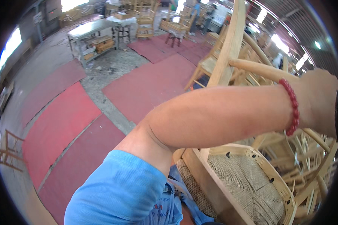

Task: The person picks up wooden chairs with woven seats, lifts them to inspect the underside, and uses a handheld power sander to smooth the legs and frame. The person then wipes the sanded areas with a cloth and places the chairs back on the floor.

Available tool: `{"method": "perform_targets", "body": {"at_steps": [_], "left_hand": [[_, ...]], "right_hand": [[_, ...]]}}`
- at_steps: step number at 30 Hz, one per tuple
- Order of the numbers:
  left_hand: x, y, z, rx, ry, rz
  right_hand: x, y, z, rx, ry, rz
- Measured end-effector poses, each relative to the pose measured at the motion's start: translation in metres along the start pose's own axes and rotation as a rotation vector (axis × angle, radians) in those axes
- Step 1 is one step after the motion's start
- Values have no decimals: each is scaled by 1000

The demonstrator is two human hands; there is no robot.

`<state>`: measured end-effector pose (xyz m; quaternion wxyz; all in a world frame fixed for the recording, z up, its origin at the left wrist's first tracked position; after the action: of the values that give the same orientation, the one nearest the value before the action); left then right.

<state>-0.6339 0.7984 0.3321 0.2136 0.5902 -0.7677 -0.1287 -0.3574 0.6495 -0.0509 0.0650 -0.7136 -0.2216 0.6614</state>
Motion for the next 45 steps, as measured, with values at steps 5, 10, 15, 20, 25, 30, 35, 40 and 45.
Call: {"method": "perform_targets", "body": {"at_steps": [5, 10, 15, 20, 25, 30, 35, 40, 45], "left_hand": [[-90, 80, 14, 80, 72, -285], [-158, 173, 82, 226, 185, -768], [-271, 216, 277, 594, 869, 53], [-375, 215, 344, 712, 609, 682], [-462, 282, 349, 657, 619, 691], [-551, 340, 397, 787, 739, 606], [-656, 393, 441, 888, 796, 575], [-752, 464, 460, 957, 974, 599], [-821, 527, 483, 1244, 1123, 574]], "right_hand": [[47, -160, -35, -214, -63, -9], [88, -307, -37, -419, -97, -37], [147, -462, -4, -543, -114, -82], [186, -586, 32, -603, -91, -98], [213, -713, 59, -637, -96, -103], [273, -839, 95, -691, -101, -123], [358, -991, 128, -778, -148, -162], [411, -1163, 173, -915, -208, -167], [441, -1300, 232, -1024, -245, -185]]}}
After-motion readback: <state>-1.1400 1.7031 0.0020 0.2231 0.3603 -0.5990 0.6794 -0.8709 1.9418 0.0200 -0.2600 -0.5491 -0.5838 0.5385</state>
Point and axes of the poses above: each hand's wrist, its own z-axis away from the middle knuckle, its own y-axis out of the back of the hand, x = y × z, the point moved 2 cm from there along -z, towards the middle knuckle, and after that the axes turned 2 degrees about -y, right-handed, at the moved point
